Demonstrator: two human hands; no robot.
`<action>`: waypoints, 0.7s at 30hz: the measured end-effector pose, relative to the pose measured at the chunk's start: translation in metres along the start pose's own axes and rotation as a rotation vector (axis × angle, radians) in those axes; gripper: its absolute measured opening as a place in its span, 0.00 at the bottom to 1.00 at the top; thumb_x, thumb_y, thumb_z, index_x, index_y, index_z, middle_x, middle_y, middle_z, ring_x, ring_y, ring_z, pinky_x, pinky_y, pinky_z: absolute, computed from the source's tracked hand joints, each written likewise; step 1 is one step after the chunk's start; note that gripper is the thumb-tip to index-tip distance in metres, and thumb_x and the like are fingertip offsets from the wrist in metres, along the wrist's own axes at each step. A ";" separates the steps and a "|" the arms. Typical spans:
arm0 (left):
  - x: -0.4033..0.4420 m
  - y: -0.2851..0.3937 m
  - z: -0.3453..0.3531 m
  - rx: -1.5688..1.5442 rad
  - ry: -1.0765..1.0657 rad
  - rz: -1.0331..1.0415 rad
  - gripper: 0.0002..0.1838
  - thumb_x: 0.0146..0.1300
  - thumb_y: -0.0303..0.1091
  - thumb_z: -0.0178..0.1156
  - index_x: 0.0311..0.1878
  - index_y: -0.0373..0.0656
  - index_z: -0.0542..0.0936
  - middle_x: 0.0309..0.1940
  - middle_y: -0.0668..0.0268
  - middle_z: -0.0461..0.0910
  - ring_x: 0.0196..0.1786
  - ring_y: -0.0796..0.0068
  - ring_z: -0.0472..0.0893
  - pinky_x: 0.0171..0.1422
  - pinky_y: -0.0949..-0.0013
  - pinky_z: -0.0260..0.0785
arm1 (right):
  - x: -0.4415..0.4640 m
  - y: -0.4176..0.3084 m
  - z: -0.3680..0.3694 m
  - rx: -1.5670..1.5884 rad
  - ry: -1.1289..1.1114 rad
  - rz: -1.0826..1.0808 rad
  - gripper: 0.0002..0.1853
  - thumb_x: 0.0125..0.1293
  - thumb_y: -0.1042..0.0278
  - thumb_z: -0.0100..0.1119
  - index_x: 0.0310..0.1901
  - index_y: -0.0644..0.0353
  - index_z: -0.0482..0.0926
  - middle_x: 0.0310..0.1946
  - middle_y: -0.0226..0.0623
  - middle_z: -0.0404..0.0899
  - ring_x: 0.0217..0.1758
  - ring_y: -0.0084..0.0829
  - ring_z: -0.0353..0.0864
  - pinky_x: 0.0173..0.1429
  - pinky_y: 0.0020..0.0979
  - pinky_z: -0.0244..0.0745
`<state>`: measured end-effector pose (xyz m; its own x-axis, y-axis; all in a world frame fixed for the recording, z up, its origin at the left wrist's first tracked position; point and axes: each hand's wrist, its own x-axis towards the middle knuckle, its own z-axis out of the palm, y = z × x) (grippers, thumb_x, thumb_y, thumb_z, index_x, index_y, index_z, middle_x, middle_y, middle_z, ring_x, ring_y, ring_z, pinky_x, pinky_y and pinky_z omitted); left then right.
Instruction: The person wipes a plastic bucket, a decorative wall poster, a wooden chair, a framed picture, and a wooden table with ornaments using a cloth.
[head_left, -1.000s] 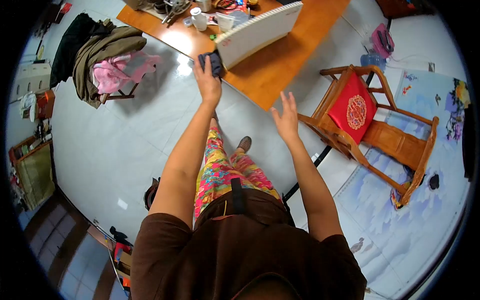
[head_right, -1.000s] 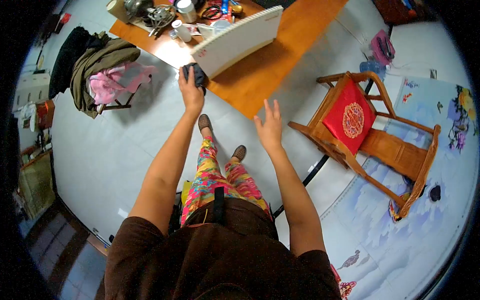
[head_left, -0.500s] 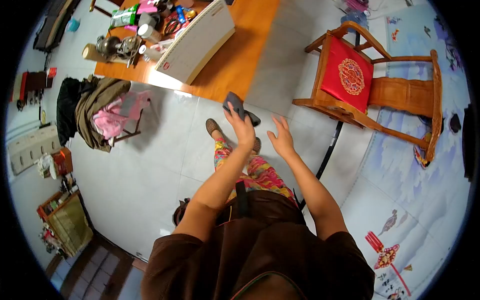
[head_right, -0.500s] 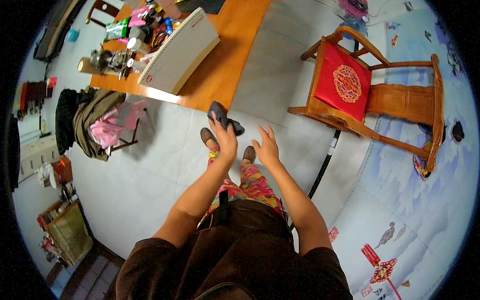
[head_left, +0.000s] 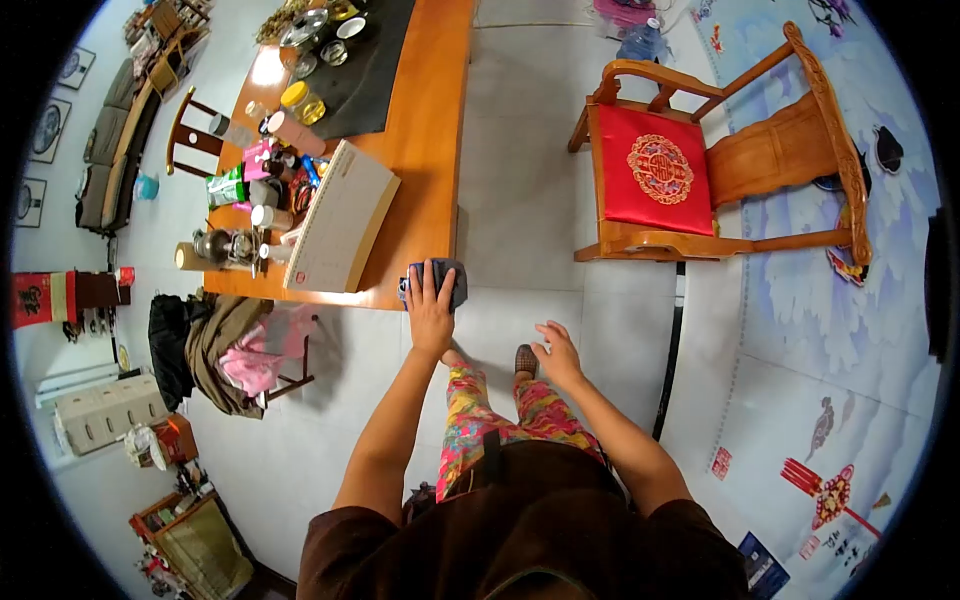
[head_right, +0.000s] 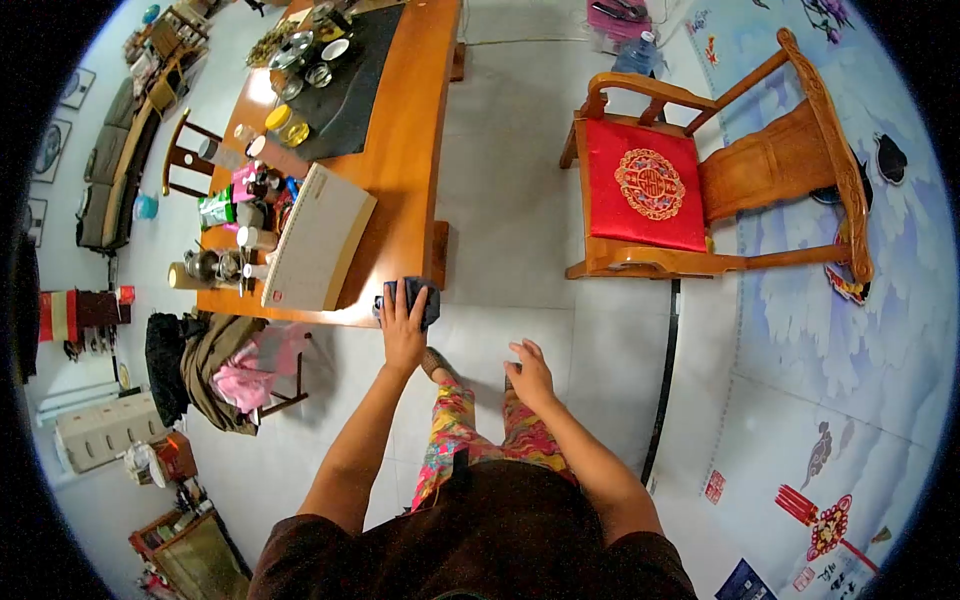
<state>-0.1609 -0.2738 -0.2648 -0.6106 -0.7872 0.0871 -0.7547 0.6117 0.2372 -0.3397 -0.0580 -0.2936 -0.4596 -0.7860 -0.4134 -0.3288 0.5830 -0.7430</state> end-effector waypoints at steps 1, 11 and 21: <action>0.016 0.000 0.003 -0.010 -0.001 -0.006 0.34 0.59 0.24 0.56 0.71 0.60 0.71 0.78 0.56 0.55 0.79 0.40 0.51 0.77 0.38 0.47 | -0.002 0.000 -0.001 0.048 -0.020 0.039 0.23 0.65 0.62 0.62 0.61 0.58 0.76 0.67 0.48 0.67 0.66 0.43 0.72 0.67 0.38 0.69; 0.183 -0.010 0.018 0.093 -0.078 0.096 0.36 0.57 0.39 0.68 0.71 0.61 0.69 0.79 0.55 0.50 0.77 0.37 0.51 0.76 0.38 0.51 | -0.003 0.000 -0.015 0.068 0.063 -0.041 0.22 0.64 0.61 0.63 0.58 0.59 0.77 0.64 0.52 0.69 0.67 0.49 0.70 0.69 0.42 0.68; 0.095 0.000 -0.010 0.235 -0.225 0.354 0.28 0.52 0.34 0.68 0.59 0.50 0.79 0.79 0.59 0.50 0.79 0.40 0.48 0.79 0.41 0.46 | 0.034 0.038 -0.151 0.043 0.451 0.111 0.21 0.65 0.63 0.62 0.59 0.57 0.76 0.67 0.51 0.67 0.70 0.50 0.68 0.70 0.43 0.67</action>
<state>-0.2171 -0.3494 -0.2466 -0.8570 -0.5066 -0.0948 -0.5092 0.8607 0.0033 -0.4920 -0.0313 -0.2566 -0.8059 -0.5462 -0.2286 -0.2271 0.6417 -0.7326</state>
